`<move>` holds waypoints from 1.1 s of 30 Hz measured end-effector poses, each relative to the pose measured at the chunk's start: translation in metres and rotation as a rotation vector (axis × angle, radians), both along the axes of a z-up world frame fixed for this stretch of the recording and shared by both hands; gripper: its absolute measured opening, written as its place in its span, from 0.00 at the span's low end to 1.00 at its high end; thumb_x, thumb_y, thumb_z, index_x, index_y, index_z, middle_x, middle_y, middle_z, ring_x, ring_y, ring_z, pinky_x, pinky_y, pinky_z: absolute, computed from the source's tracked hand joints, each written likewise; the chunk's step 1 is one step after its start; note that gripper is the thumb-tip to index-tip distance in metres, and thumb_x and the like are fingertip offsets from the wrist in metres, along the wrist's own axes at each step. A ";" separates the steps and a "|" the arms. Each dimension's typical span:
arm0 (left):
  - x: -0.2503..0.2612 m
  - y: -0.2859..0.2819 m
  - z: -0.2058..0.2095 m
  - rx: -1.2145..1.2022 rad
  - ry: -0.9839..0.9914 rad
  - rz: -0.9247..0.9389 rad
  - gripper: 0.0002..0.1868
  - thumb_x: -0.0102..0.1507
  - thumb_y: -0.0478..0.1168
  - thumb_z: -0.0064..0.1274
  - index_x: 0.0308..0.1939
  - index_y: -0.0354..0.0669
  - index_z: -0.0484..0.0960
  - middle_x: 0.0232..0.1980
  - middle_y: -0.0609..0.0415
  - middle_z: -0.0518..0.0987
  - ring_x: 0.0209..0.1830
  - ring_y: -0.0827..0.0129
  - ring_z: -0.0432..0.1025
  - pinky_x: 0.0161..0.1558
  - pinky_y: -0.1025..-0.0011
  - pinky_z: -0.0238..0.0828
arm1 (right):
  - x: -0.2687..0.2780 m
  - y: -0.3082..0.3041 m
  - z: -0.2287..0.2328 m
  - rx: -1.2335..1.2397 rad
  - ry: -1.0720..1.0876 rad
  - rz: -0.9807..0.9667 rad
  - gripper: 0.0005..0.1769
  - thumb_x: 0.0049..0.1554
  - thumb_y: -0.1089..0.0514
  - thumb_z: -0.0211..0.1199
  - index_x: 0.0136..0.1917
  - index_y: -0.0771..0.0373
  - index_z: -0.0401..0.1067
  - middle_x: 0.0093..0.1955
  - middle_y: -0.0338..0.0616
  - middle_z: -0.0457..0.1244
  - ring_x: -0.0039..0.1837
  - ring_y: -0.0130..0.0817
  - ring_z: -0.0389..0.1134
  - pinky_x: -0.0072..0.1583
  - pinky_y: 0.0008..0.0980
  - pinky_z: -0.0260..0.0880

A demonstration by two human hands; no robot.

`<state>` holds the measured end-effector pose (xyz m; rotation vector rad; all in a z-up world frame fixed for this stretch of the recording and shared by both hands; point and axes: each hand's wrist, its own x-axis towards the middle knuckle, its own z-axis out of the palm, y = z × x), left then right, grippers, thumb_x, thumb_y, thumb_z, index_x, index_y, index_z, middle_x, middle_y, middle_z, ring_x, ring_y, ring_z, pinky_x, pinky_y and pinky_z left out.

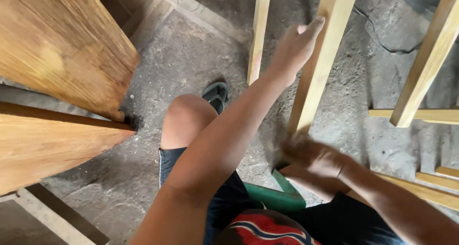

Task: The person sands a wooden chair frame using a piece of sandpaper, moving it along the legs and joints of the chair.

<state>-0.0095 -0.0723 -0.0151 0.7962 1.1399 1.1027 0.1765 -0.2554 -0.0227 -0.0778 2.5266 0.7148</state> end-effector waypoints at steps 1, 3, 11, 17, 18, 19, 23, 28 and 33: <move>0.004 0.001 -0.003 -0.003 -0.037 -0.055 0.42 0.67 0.67 0.43 0.59 0.26 0.83 0.56 0.31 0.85 0.58 0.50 0.80 0.58 0.59 0.74 | 0.012 0.003 -0.007 -0.190 0.059 0.004 0.20 0.54 0.65 0.57 0.60 0.71 0.71 0.60 0.55 0.65 0.59 0.41 0.68 0.59 0.35 0.69; 0.012 0.000 -0.007 -0.121 -0.235 -0.052 0.44 0.63 0.69 0.43 0.66 0.34 0.76 0.63 0.34 0.78 0.62 0.49 0.75 0.58 0.57 0.71 | 0.033 0.015 -0.014 -0.565 0.181 0.008 0.27 0.46 0.60 0.58 0.60 0.66 0.70 0.65 0.49 0.65 0.67 0.37 0.67 0.67 0.34 0.65; 0.014 0.008 -0.002 -0.181 -0.474 0.024 0.41 0.67 0.67 0.43 0.70 0.37 0.72 0.65 0.48 0.75 0.61 0.63 0.70 0.59 0.63 0.67 | -0.002 -0.011 0.063 -0.715 0.775 -0.477 0.21 0.58 0.52 0.62 0.63 0.60 0.73 0.68 0.49 0.63 0.68 0.46 0.66 0.65 0.42 0.71; 0.021 0.007 -0.005 -0.102 -0.602 0.005 0.32 0.73 0.64 0.38 0.62 0.40 0.75 0.47 0.54 0.76 0.43 0.70 0.71 0.44 0.66 0.72 | 0.029 0.084 0.080 -0.105 1.546 -1.299 0.18 0.69 0.55 0.46 0.57 0.69 0.72 0.65 0.47 0.73 0.30 0.34 0.62 0.32 0.25 0.57; 0.024 0.003 -0.006 -0.061 -0.619 0.009 0.32 0.76 0.64 0.38 0.61 0.37 0.74 0.45 0.53 0.74 0.41 0.68 0.70 0.41 0.64 0.72 | 0.031 0.102 0.082 -0.063 1.631 -1.159 0.17 0.71 0.56 0.45 0.61 0.69 0.70 0.65 0.51 0.72 0.40 0.38 0.65 0.42 0.31 0.60; 0.027 0.002 -0.007 -0.129 -0.627 0.046 0.31 0.74 0.63 0.38 0.61 0.39 0.75 0.46 0.54 0.76 0.42 0.69 0.71 0.42 0.65 0.73 | 0.026 0.126 0.086 -0.015 1.707 -1.009 0.18 0.74 0.56 0.44 0.65 0.68 0.69 0.66 0.54 0.71 0.50 0.42 0.67 0.53 0.37 0.63; 0.027 0.015 -0.002 -0.210 -0.598 0.143 0.29 0.71 0.62 0.36 0.58 0.43 0.75 0.44 0.52 0.77 0.40 0.64 0.72 0.40 0.63 0.72 | -0.018 0.207 0.097 -0.101 1.940 -0.899 0.24 0.74 0.58 0.43 0.78 0.73 0.62 0.73 0.61 0.63 0.72 0.45 0.67 0.70 0.42 0.73; 0.027 0.045 0.009 -0.054 -0.387 0.207 0.31 0.70 0.63 0.39 0.61 0.43 0.76 0.49 0.59 0.79 0.47 0.74 0.73 0.49 0.71 0.71 | -0.025 0.264 0.069 0.248 1.491 -0.457 0.24 0.71 0.54 0.46 0.74 0.70 0.62 0.70 0.55 0.62 0.67 0.46 0.67 0.66 0.44 0.72; 0.028 0.044 0.015 0.047 0.172 0.233 0.32 0.67 0.62 0.53 0.64 0.43 0.71 0.50 0.70 0.74 0.52 0.80 0.70 0.54 0.73 0.66 | 0.060 0.320 0.062 0.990 1.124 -0.652 0.21 0.73 0.53 0.47 0.71 0.69 0.64 0.64 0.50 0.63 0.60 0.40 0.67 0.61 0.39 0.73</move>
